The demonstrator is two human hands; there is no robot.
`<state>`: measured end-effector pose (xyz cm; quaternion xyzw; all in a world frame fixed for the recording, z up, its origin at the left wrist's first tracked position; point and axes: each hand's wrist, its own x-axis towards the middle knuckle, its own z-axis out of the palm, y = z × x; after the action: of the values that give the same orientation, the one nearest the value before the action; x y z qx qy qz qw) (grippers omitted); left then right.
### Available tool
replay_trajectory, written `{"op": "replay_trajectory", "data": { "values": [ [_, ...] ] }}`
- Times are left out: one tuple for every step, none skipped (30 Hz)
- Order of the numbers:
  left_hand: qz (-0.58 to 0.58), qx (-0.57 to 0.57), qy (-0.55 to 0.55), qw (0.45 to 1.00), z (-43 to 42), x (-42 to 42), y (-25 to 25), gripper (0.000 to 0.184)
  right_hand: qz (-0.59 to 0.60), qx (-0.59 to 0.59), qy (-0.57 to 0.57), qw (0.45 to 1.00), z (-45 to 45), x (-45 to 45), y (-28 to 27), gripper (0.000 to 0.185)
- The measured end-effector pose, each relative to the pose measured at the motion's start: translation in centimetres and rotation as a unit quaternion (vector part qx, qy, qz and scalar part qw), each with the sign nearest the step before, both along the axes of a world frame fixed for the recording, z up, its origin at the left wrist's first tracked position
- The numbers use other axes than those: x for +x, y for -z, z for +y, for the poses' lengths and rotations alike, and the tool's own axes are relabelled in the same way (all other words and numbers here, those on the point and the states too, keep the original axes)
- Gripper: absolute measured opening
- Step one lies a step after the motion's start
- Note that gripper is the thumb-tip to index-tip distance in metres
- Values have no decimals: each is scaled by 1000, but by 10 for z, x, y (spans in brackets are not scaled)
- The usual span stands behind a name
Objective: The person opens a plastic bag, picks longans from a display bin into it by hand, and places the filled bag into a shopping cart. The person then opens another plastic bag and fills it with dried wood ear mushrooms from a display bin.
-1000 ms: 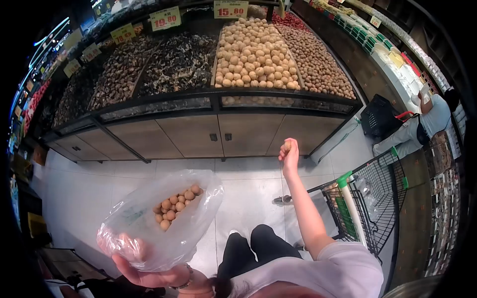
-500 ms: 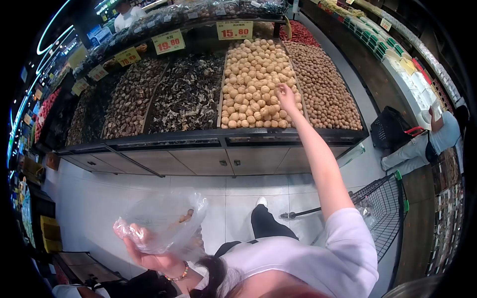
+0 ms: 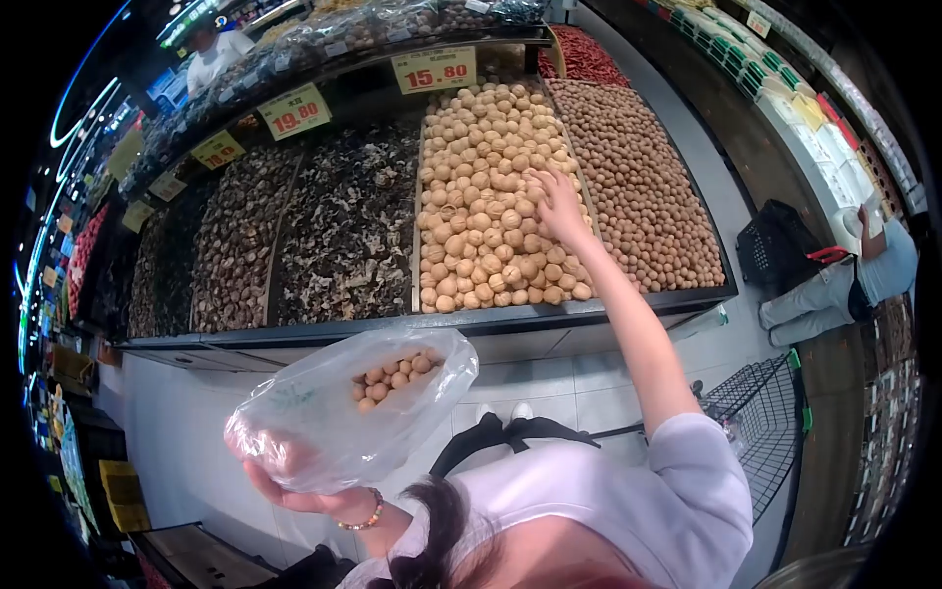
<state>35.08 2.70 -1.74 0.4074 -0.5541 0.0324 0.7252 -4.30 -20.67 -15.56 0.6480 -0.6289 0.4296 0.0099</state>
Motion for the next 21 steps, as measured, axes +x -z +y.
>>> {"op": "replay_trajectory", "data": {
  "values": [
    [1,0,17,1000,-12,-6,2,60,-8,-11,35,999,20,-14,-1,42],
    [-33,41,10,999,-18,5,18,60,-16,-18,69,997,39,-27,3,40],
    [-70,83,3,994,-20,29,43,60,-9,-8,124,992,57,-45,13,37],
    [-16,91,14,996,-28,31,49,59,3,16,188,982,75,-60,24,38],
    [39,96,24,994,-35,35,55,58,16,53,249,967,92,-75,33,39],
    [76,87,49,992,-47,30,52,58,24,79,281,956,109,-92,49,43],
    [93,80,73,990,-55,21,49,58,5,125,316,940,122,-102,60,46],
    [103,72,104,987,-61,11,45,58,-15,170,350,921,133,-111,71,50],
    [109,69,137,982,-65,-1,42,58,14,187,348,919,143,-119,85,59],
    [114,69,166,977,-69,-13,41,58,28,198,340,919,150,-120,92,61],
    [120,70,193,971,-73,-23,40,58,43,207,331,920,153,-122,98,62],
    [127,70,220,965,-76,-33,39,58,58,215,320,921,154,-120,97,64],
    [132,72,244,958,-79,-43,38,58,63,223,318,919,152,-120,96,65],
    [137,73,264,952,-80,-54,37,58,64,211,311,925,147,-120,95,62],
    [142,76,289,944,-82,-65,34,58,88,187,311,928,141,-123,95,61],
    [147,80,312,935,-83,-75,32,59,110,162,309,931,134,-127,94,60],
    [149,84,329,929,-85,-84,30,59,112,156,303,934,128,-133,93,59],
    [152,85,343,923,-87,-94,30,59,117,147,294,937,119,-140,89,59],
    [155,88,355,918,-90,-105,28,59,122,139,285,940,112,-148,84,58],
    [155,91,365,913,-92,-117,27,59,121,133,272,945,106,-156,82,57],
    [158,93,374,909,-95,-129,25,59,121,126,260,950,100,-165,79,56]
  ]
}}
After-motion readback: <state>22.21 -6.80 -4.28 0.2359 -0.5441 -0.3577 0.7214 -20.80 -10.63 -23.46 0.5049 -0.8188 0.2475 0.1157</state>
